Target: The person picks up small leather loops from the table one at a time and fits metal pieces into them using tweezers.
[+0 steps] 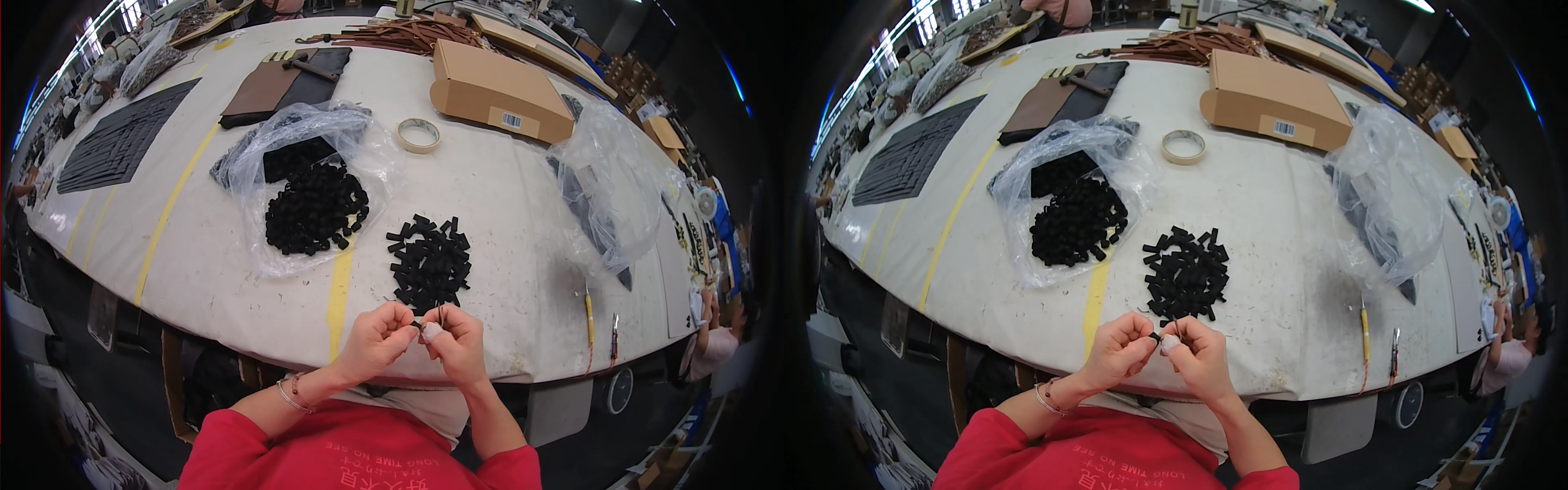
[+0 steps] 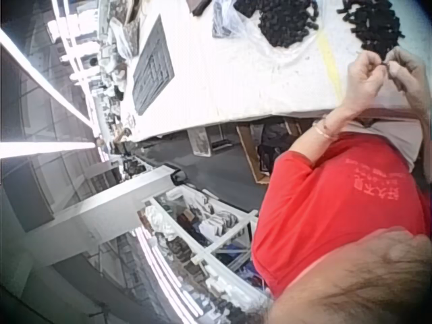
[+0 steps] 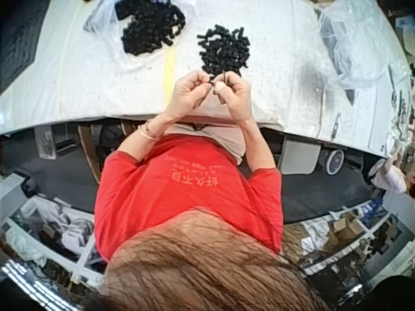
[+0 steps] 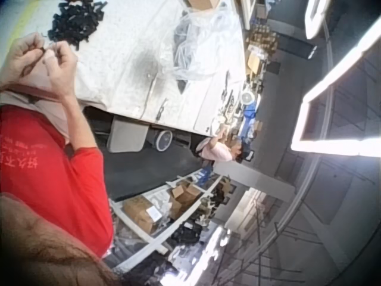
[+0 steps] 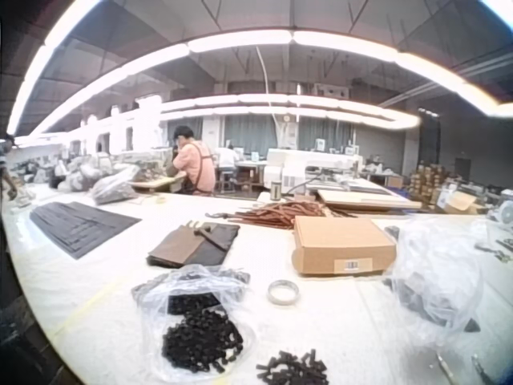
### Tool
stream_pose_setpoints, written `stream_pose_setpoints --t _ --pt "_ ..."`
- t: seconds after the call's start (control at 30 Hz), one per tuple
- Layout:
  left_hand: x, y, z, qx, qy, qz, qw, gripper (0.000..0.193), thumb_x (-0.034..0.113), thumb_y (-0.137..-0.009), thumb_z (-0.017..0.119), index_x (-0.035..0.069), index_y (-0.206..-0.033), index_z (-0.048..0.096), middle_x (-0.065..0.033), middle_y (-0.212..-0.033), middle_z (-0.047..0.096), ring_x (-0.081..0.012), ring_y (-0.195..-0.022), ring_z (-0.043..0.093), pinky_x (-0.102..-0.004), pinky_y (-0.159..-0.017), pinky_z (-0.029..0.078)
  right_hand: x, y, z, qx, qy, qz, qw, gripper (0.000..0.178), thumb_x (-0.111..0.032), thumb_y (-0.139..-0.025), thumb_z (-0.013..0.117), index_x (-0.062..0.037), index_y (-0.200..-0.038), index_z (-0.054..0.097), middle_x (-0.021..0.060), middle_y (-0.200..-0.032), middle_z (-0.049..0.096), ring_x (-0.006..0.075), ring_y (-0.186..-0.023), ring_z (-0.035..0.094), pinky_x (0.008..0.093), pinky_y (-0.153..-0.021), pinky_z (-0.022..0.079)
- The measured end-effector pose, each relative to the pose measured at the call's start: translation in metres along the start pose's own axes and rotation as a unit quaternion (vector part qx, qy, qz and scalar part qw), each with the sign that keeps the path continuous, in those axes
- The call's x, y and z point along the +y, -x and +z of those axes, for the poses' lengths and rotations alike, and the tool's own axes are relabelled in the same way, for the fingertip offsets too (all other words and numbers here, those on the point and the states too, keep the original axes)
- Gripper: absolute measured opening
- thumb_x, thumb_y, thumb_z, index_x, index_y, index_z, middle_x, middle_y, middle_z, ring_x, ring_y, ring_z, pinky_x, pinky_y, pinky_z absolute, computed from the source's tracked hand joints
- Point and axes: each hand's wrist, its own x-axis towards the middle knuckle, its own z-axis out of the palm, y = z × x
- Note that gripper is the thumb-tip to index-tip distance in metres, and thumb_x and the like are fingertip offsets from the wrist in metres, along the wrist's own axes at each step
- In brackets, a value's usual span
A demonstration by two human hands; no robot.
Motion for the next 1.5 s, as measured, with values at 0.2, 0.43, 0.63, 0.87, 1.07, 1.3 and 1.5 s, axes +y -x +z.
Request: stream_pose_setpoints --t 0.2,0.43,0.63,0.87,1.07,1.3,1.5 --pt "0.009 -0.002 -0.003 -0.054 -0.117 0.032 0.991 0.005 0.000 -0.076 0.054 0.000 -0.078 0.049 0.0055 -0.059 0.045 0.0017 -0.051 0.036 -0.0150 -0.042 0.029 -0.010 -0.017 -0.013 -0.119 -0.216 0.172 0.954 0.011 -0.005 -0.072 0.055 0.0013 -0.079 0.052 0.0022 -0.062 0.050 0.0030 -0.043 0.038 0.0158 -0.037 0.027" --pt "0.023 0.002 -0.005 -0.053 -0.121 0.001 0.991 0.003 -0.002 -0.073 0.054 -0.002 -0.072 0.052 0.0051 -0.059 0.047 0.0013 -0.053 0.038 -0.0143 -0.044 0.031 -0.002 -0.015 -0.014 -0.202 -0.297 0.243 0.901 0.012 -0.005 -0.068 0.056 -0.0015 -0.078 0.051 -0.0008 -0.063 0.047 0.0013 -0.045 0.034 0.0151 -0.039 0.022" --pt "0.025 0.000 -0.011 -0.108 -0.095 -0.057 0.988 0.002 -0.001 -0.070 0.055 -0.001 -0.070 0.053 0.0044 -0.058 0.048 0.0004 -0.053 0.039 -0.0148 -0.045 0.031 0.008 -0.010 -0.011 -0.256 -0.346 0.223 0.874 0.011 -0.004 -0.064 0.057 -0.0025 -0.070 0.048 -0.0004 -0.062 0.046 0.0019 -0.045 0.034 0.0154 -0.039 0.022" --pt "0.021 0.002 -0.009 -0.092 -0.138 -0.018 0.986 0.003 0.000 -0.069 0.055 -0.001 -0.068 0.053 0.0029 -0.055 0.048 -0.0007 -0.052 0.040 -0.0167 -0.044 0.033 0.005 -0.009 -0.011 -0.234 -0.308 0.203 0.900 0.012 -0.002 -0.064 0.060 -0.0028 -0.069 0.048 -0.0006 -0.062 0.047 0.0021 -0.047 0.039 0.0149 -0.039 0.028" --pt "0.030 0.001 -0.008 -0.085 -0.246 0.038 0.965 0.006 0.001 -0.069 0.056 -0.001 -0.067 0.051 -0.0027 -0.053 0.050 -0.0045 -0.047 0.044 -0.0203 -0.043 0.036 -0.006 -0.010 -0.012 -0.220 -0.256 0.250 0.907 0.011 -0.001 -0.065 0.058 -0.0034 -0.069 0.048 -0.0008 -0.061 0.049 0.0025 -0.045 0.039 0.0163 -0.039 0.028" --pt "0.002 -0.014 -0.004 0.042 -0.502 0.383 0.774 0.006 -0.001 -0.071 0.055 -0.001 -0.073 0.050 -0.0042 -0.056 0.051 -0.0068 -0.045 0.048 -0.0222 -0.040 0.038 -0.004 -0.011 0.013 0.015 0.101 -0.054 0.993 0.009 0.002 -0.064 0.052 -0.0024 -0.069 0.046 -0.0025 -0.057 0.044 -0.0003 -0.050 0.034 0.0160 -0.043 0.027" --pt "0.016 -0.011 -0.017 0.018 -0.033 -0.017 0.999 0.004 -0.003 -0.074 0.050 0.001 -0.075 0.050 -0.0071 -0.061 0.054 -0.0097 -0.041 0.048 -0.0201 -0.037 0.038 -0.022 -0.007 -0.007 -0.152 -0.115 0.140 0.972 0.005 -0.006 -0.078 0.047 -0.0018 -0.079 0.045 0.0003 -0.061 0.045 0.0055 -0.056 0.040 0.0198 -0.050 0.033"
